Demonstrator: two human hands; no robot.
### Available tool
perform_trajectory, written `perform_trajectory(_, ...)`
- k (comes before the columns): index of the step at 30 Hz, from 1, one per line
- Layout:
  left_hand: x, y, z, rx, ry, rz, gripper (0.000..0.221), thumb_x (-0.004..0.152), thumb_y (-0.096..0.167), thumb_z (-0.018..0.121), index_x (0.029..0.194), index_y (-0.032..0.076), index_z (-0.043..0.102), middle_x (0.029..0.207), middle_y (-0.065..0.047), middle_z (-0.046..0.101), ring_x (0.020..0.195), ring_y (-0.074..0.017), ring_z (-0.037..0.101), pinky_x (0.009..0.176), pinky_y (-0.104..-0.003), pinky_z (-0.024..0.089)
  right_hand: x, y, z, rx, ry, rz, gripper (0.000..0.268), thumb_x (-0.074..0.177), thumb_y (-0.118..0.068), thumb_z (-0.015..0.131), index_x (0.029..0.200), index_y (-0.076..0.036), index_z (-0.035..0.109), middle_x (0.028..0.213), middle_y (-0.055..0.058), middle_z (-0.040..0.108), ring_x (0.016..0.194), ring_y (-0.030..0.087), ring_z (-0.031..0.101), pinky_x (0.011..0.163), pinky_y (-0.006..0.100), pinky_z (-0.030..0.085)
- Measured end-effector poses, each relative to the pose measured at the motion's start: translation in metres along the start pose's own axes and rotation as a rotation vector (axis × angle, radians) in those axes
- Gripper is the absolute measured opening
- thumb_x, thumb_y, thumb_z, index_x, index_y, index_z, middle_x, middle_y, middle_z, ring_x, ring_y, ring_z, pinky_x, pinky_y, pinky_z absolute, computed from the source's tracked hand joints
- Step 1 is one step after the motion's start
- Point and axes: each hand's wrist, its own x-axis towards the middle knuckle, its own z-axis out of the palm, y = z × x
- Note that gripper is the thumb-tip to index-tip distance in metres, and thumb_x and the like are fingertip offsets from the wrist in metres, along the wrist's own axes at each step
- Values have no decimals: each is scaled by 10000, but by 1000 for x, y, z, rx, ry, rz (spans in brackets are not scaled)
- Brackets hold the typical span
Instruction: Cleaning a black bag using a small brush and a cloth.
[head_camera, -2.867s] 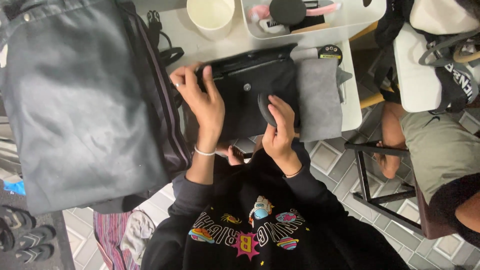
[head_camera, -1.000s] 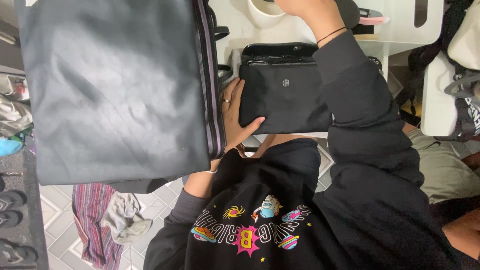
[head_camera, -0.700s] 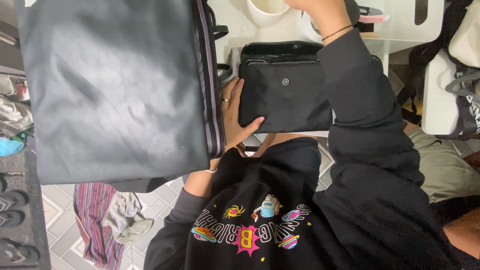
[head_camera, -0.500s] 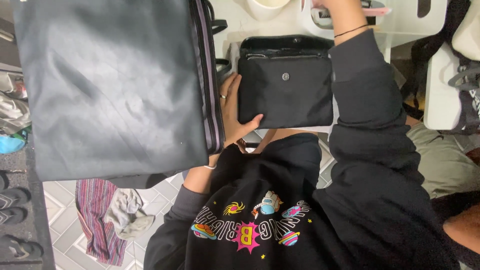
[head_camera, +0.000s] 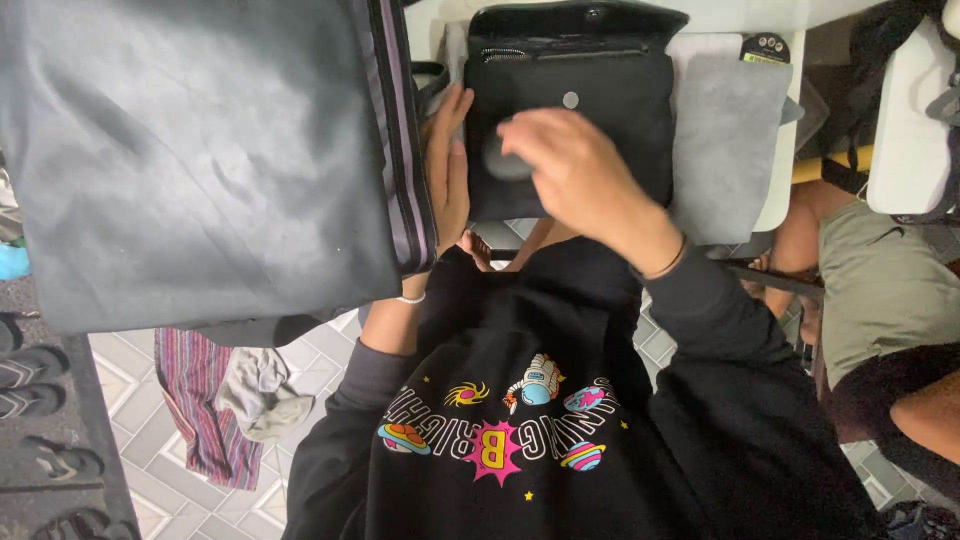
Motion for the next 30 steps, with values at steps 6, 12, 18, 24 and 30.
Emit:
perform_trajectory(6,2,-8,2,345,-10,132,448,1112,-7,308,1557,39,336,1543,-134,545,1467,-225,481,1259,-351,406,-26,-24,-17,-52,-157,32,400,814,237,512,1118,37,678,1195,161,692,1141,325,638,1011,427,531)
perform_trajectory(12,4,-21,7,198,39,85,424,1183,226,282,1573,68,334,1571,-114,532,1489,-243,484,1260,-381,351,-8,-7,-21,92,18,60,554,765,248,401,1239,48,605,1165,172,681,1155,377,639,1050,505,520)
perform_trajectory(18,8,1,-5,557,9,194,397,1098,-35,421,1486,30,469,1445,-156,616,1375,-274,585,1185,-384,467,-21,-16,-5,-110,-52,7,420,827,281,490,1159,90,662,1225,250,684,1176,426,623,1045,539,511)
perform_trajectory(24,7,-22,9,489,3,221,397,1087,-45,438,1462,29,550,1517,-93,507,1386,-287,508,1221,-432,403,-33,-24,-44,133,-318,210,486,800,193,383,1147,-2,664,1184,162,726,1126,344,671,1063,506,479)
perform_trajectory(30,7,-19,8,512,5,188,369,1134,199,457,1442,25,561,1504,-100,523,1384,-283,500,1197,-435,418,-32,2,-10,-138,45,43,464,958,211,469,1320,39,702,1362,174,685,1318,362,583,1137,523,448)
